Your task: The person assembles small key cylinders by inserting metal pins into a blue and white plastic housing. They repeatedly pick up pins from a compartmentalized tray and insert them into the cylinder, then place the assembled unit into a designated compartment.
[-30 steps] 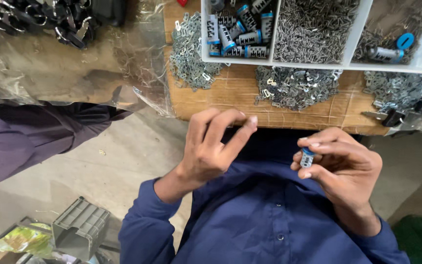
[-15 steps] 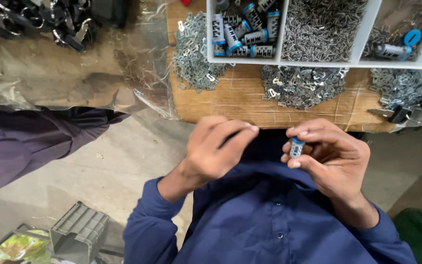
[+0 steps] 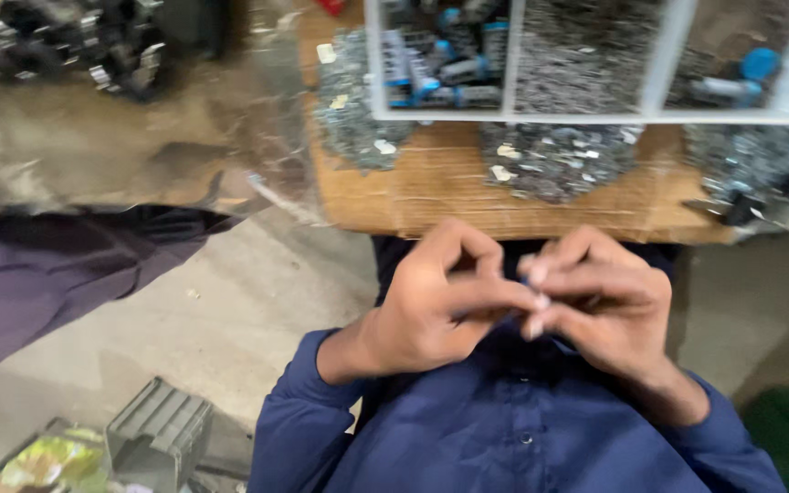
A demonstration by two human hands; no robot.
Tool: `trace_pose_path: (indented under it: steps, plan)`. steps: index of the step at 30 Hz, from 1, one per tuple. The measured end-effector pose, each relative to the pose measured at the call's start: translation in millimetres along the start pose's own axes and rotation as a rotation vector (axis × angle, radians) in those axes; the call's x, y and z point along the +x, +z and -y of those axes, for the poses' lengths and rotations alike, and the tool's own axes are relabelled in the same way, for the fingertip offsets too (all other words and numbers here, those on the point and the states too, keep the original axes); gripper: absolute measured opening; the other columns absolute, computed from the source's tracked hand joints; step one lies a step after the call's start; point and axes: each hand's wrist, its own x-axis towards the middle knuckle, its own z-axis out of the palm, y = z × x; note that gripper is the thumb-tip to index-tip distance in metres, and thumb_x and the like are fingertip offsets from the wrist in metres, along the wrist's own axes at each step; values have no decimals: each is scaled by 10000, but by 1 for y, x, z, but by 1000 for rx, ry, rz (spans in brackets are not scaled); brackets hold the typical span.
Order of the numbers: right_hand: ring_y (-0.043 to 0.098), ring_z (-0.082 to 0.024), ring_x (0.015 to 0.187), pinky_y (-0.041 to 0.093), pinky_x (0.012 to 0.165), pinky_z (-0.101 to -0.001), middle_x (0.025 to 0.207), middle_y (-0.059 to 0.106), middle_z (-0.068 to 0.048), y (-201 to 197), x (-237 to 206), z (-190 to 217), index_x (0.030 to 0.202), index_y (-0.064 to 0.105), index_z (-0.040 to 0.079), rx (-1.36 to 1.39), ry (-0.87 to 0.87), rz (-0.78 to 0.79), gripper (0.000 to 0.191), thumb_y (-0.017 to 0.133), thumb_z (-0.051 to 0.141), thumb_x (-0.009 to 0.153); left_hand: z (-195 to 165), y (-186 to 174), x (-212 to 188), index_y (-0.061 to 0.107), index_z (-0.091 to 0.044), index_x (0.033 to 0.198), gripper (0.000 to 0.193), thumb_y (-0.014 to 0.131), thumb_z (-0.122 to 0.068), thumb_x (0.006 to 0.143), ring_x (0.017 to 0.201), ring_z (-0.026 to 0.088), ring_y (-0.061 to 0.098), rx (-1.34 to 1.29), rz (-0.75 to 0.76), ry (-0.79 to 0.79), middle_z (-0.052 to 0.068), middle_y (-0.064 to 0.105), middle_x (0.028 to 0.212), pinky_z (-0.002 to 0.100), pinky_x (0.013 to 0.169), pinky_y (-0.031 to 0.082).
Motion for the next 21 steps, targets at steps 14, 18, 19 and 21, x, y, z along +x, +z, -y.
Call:
trace_pose_path:
  steps: [14,18,19,21]
  plan:
    - [745,-261,921,703,722,-357,1137,652,-239,7,1,11,1159,719,-30,250,-25,-28,367,768,-174,825,17,-19,12,579,-79,1466,526,633,-452,1099,982,273,534,924,-267,-68,89,525,1088,399,863,467]
    - [758,-241,920,691,792,-359,1199,673,-238,3,5,11,1141,706,-35,201,-5,-28,360,770,-160,810,11,-26,5,634,-10,1404,591,732,-428,997,951,308,532,1012,-110,-34,118,556,1071,421,863,478]
    - [761,-235,928,685,795,-348,1196,681,-235,1,6,11,1126,710,-37,143,-20,-4,360,781,-156,794,12,-29,2,653,-56,1366,483,758,-329,981,991,299,548,938,-115,28,100,583,1102,405,869,484]
    - [759,-231,948,681,799,-338,1194,683,-231,-1,3,12,1126,710,-45,127,1,-15,357,789,-156,796,14,-31,-4,694,-145,1291,359,804,-128,950,1072,283,579,739,-90,150,67,638,1165,374,881,496]
